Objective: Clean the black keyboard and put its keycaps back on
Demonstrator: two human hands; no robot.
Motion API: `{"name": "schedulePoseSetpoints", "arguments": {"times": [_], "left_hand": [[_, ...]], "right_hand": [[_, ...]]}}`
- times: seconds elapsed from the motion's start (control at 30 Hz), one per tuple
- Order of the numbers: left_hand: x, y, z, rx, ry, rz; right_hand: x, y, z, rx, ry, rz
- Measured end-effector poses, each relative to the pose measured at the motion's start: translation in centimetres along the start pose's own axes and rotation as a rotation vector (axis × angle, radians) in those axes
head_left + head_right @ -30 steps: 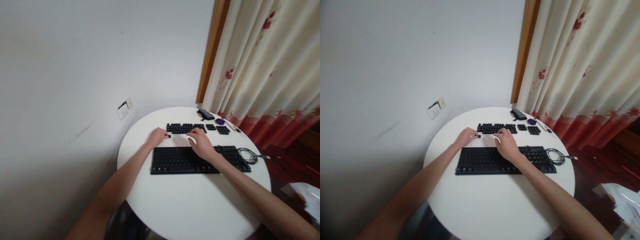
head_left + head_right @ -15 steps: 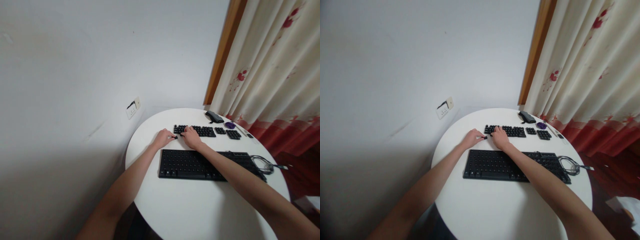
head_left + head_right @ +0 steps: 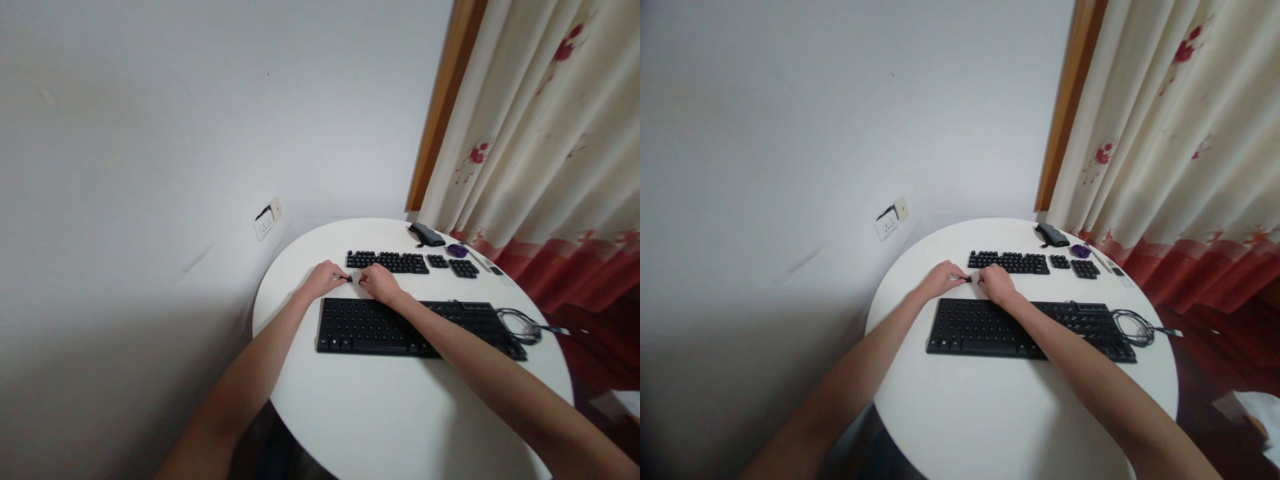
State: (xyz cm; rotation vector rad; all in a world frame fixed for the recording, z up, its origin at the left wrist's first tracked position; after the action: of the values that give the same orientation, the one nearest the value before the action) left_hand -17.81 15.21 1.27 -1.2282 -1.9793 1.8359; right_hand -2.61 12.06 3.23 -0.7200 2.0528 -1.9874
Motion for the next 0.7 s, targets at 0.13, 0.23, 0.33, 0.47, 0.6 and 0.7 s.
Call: {"name": "schedulePoseSetpoints", "arguments": {"times": [0.13,0.23,0.33,0.47,0.6,0.7], "left_hand": [[0.1,0.0,0.1,0.008,-0.015,0.021],[-0.1,-0.1,0.2,0.012,-0.027,0.045],[-0.1,-0.1,0.2,0.018,-0.043,0.074],[0.0,0.0,0.2,0.022,-0.076,0.121],[0.5,0.2,0.4,0.004,-0.136,0.186],[1.0,0.0,0.7,-0.021,-0.196,0.241]], "right_hand": [[1.5,-1.1,3.2,-0.067,-0.031,-0.080],[3.0,-1.7,6.6,-0.149,-0.095,-0.190],[4.1,-2.0,9.5,-0.229,-0.172,-0.327],[4.6,-2.2,10.8,-0.254,-0.208,-0.410],[4.0,-2.6,10.6,-0.270,-0.192,-0.441],[3.2,-2.7,10.6,-0.288,-0.175,-0.443]]}}
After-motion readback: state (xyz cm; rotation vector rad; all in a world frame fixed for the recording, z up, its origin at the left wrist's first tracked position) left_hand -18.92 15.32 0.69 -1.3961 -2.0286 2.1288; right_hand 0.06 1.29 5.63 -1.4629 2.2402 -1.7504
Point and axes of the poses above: each hand's wrist, its own z-axis away from the middle knuckle, its own y-axis out of the palm, x = y × z, the point moved 7 cm from there along -z, towards the middle knuckle, and after that the axes turned 12 degrees about x, right-handed, at the moved point
